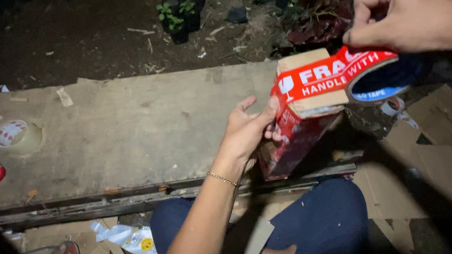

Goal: The person cuts a piece of cardboard with a knife, folds it, and places it on top of a red cylindrical container. They then secure the cardboard to the container using red tape, wrapping it around multiple times. The person continues to tape the assembly while seated at a low wooden table.

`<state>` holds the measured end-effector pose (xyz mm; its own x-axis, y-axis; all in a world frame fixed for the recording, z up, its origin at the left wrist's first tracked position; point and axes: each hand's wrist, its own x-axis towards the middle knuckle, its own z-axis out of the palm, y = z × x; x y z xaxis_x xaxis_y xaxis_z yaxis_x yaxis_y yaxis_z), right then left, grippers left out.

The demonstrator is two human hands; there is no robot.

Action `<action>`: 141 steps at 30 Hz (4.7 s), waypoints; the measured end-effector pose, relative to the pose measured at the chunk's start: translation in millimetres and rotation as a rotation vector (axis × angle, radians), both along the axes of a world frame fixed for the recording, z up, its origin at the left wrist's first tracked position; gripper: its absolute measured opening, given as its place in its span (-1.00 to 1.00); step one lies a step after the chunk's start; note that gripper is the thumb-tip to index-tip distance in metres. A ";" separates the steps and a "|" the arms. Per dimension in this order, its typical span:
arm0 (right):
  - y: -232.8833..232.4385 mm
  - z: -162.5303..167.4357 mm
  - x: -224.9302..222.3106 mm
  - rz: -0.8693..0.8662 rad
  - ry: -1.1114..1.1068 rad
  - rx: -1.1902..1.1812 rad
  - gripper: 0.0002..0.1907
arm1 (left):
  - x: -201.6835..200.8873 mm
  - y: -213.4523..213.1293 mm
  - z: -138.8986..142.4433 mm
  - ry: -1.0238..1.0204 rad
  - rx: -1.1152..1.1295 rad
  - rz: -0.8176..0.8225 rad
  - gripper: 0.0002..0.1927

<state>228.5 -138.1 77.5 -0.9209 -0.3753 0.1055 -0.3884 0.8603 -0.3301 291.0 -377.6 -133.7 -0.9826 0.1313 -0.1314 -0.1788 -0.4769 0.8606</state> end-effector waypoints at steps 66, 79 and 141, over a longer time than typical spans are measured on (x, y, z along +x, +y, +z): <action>65.2 -75.7 -16.9 0.011 -0.687 -0.460 -0.66 | 5.5 35.3 137.8 0.789 -1.326 -0.114 -0.06; 80.3 -136.9 4.7 -0.036 -0.752 -0.920 -0.75 | 7.7 39.3 145.6 1.038 -1.587 -0.160 0.01; 4.3 -189.2 180.0 -0.020 -0.387 -1.401 -0.68 | 2.1 117.7 136.1 0.803 -1.715 0.122 -0.47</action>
<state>408.5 -133.8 -111.6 -0.9799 -0.1622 0.1160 -0.0739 -0.2449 -0.9667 293.2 -259.9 2.4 -0.8615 0.3083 0.4034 0.4135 0.8871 0.2050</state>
